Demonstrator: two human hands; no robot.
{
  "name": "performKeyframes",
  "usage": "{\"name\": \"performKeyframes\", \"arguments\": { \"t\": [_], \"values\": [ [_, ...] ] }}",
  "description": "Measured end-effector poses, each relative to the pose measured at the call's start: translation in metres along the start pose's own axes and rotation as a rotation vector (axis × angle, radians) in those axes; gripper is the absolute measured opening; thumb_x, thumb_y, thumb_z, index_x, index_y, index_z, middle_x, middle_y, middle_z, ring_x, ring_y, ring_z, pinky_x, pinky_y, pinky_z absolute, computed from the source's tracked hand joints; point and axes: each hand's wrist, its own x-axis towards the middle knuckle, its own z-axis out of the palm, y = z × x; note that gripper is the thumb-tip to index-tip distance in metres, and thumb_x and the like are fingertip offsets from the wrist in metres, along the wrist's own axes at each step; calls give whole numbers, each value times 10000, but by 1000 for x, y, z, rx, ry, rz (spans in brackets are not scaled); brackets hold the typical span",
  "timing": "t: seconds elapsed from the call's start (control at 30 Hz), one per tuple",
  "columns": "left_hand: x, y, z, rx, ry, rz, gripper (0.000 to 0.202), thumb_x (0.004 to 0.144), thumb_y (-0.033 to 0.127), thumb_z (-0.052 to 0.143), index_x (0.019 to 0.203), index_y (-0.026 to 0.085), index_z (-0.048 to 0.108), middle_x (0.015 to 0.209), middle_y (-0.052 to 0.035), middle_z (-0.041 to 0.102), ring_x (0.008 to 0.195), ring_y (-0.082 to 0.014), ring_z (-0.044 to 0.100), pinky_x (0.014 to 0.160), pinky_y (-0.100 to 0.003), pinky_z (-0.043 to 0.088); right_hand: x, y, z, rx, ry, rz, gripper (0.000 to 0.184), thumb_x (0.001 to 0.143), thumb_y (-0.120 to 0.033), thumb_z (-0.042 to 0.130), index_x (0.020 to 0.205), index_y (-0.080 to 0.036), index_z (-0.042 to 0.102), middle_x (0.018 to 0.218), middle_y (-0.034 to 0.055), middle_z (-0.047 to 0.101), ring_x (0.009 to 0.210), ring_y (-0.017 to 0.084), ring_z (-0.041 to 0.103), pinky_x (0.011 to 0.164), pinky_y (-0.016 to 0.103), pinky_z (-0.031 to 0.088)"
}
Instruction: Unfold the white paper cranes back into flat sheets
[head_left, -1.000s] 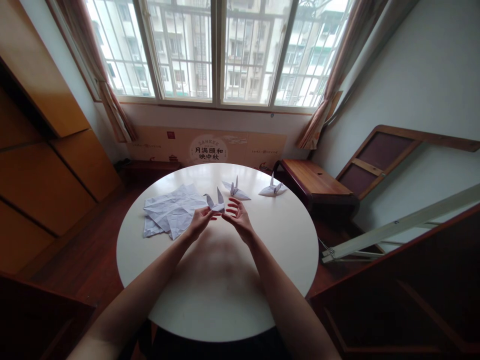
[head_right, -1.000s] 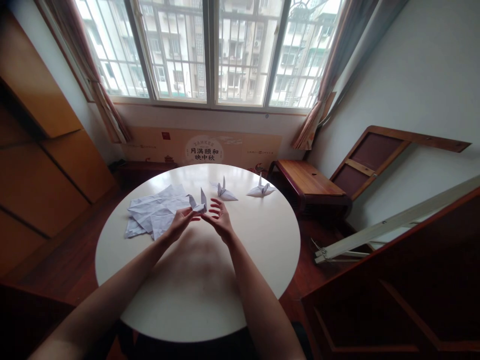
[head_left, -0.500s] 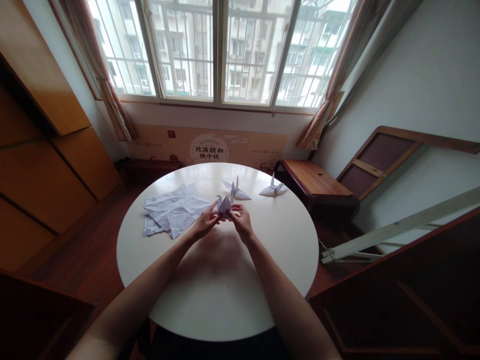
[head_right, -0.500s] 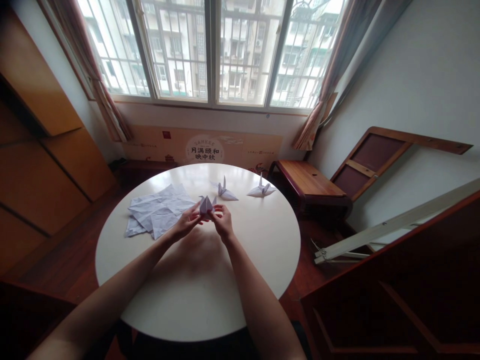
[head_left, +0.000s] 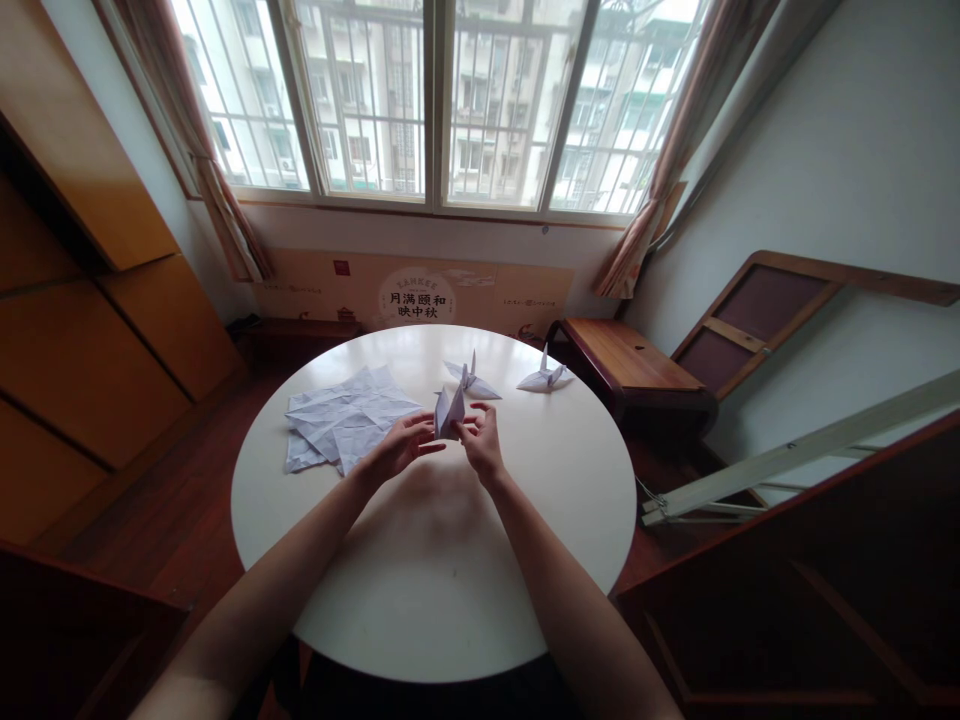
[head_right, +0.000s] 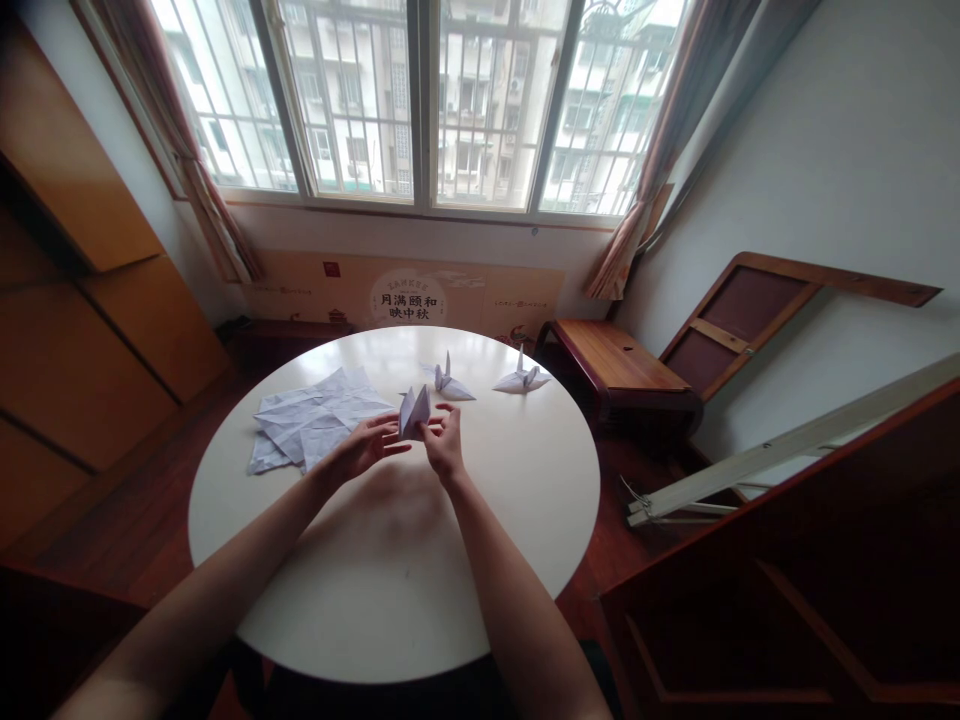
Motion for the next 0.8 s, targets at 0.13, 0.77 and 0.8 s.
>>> {"name": "performKeyframes", "arguments": {
  "t": [0.13,0.77,0.8],
  "values": [
    [-1,-2,2,6,0,11,423,668,228,814,1060,156,673,1067,-117,687,966,-244,658,877,-437,512,1,6,0,-75,18,-70,312,739,-357,653,924,-224,439,836,-11,596,648,141,628,622,307,545],
    [3,-13,1,146,37,42,315,733,329,764,863,169,525,892,-38,670,886,-178,667,888,-383,500,-2,3,0,-238,-130,-6,442,675,-525,711,912,-177,577,976,83,638,829,224,660,697,347,551],
    [4,-13,1,163,55,57,316,725,320,767,850,169,520,870,-31,665,870,-172,665,886,-382,501,-2,4,-1,-219,-134,6,436,663,-517,721,895,-178,576,969,78,637,818,221,660,693,344,549]
  ]
}}
